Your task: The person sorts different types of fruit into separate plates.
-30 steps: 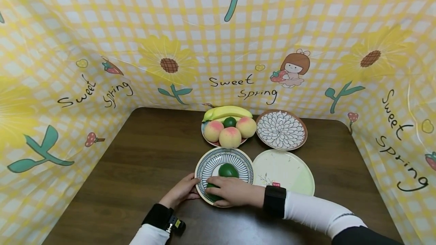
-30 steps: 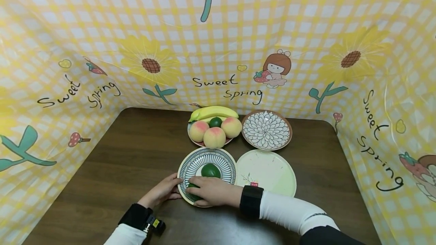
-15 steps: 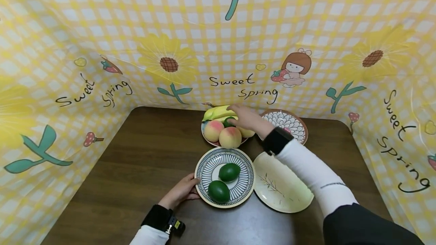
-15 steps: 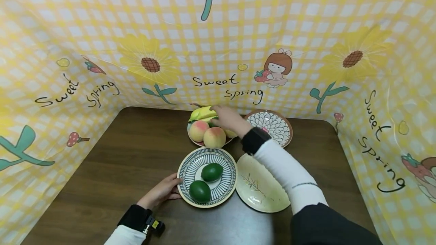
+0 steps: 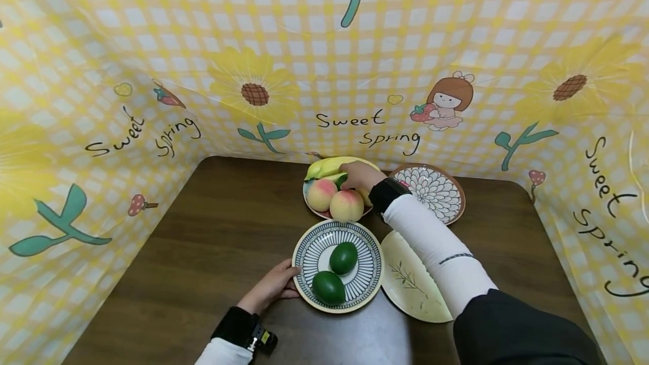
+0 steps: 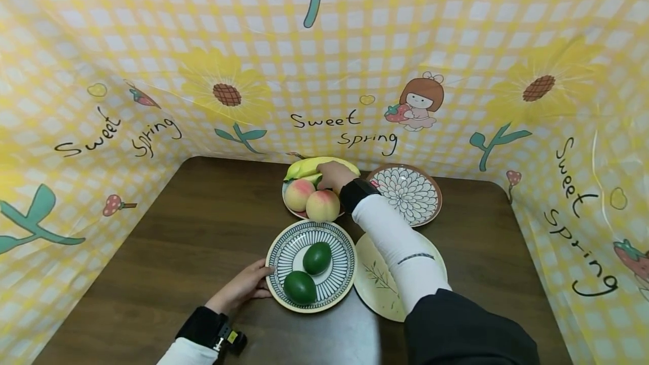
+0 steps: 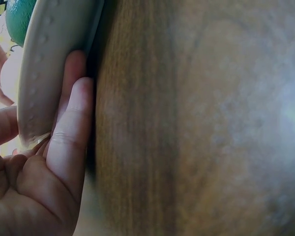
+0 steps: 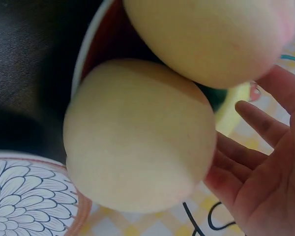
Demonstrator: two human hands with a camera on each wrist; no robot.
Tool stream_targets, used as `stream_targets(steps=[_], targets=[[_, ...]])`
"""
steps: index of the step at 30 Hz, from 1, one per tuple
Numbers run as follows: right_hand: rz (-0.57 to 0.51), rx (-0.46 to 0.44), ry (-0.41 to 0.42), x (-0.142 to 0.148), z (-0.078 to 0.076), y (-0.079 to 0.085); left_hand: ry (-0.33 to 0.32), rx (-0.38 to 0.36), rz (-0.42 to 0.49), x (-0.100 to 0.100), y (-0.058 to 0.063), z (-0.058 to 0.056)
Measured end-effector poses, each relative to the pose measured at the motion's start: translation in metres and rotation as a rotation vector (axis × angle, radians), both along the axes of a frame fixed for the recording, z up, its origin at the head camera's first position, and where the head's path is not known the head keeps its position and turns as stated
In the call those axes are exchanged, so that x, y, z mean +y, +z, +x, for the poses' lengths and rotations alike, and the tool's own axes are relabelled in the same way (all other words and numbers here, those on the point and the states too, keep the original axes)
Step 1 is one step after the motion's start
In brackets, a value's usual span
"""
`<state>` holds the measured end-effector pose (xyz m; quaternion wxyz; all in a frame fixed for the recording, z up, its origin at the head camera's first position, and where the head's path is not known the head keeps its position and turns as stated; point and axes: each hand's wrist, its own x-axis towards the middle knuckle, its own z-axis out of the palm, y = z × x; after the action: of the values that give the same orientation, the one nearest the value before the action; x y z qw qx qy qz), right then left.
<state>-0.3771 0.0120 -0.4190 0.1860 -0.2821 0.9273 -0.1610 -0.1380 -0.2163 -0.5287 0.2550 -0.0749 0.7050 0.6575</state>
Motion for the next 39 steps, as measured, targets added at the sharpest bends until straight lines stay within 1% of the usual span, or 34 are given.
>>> stream_targets(steps=[2,4,7,9,11,14,17,26,31,33,35,38,39], targets=[[-0.001,0.01,-0.012,-0.001,0.0,-0.006,-0.004,0.001,0.012,0.001,0.0,0.002],[-0.003,-0.004,-0.041,-0.002,0.001,-0.01,-0.005,-0.003,0.018,0.002,-0.001,0.004],[0.027,-0.029,-0.08,-0.005,0.001,-0.016,-0.006,-0.013,0.025,0.004,-0.004,0.008],[0.066,-0.042,-0.098,-0.007,0.002,-0.018,-0.005,-0.021,0.028,0.005,-0.005,0.011],[0.11,-0.026,-0.11,-0.009,0.002,-0.021,-0.006,-0.027,0.04,0.006,-0.007,0.013],[0.148,0.006,-0.122,-0.012,0.002,-0.022,-0.004,-0.028,0.052,0.007,-0.008,0.015],[0.132,0.031,-0.137,-0.013,0.002,-0.021,-0.004,-0.018,0.054,0.007,-0.008,0.013],[0.016,0.072,-0.164,-0.014,-0.004,-0.022,-0.005,-0.009,0.043,0.004,-0.005,0.008],[-0.045,0.09,-0.14,-0.013,-0.006,-0.023,0.009,-0.01,0.025,0.002,-0.004,0.007],[-0.097,0.096,-0.128,-0.011,-0.007,-0.024,0.012,-0.009,0.018,0.001,-0.004,0.006],[-0.172,0.111,-0.116,-0.006,-0.007,-0.023,0.011,-0.005,0.013,0.0,-0.003,0.005],[-0.292,0.137,-0.088,0.002,-0.005,-0.014,0.01,0.002,0.006,-0.001,-0.002,0.002],[-0.318,0.156,-0.076,0.005,-0.004,-0.01,0.009,0.006,0.002,-0.001,-0.002,0.001]])
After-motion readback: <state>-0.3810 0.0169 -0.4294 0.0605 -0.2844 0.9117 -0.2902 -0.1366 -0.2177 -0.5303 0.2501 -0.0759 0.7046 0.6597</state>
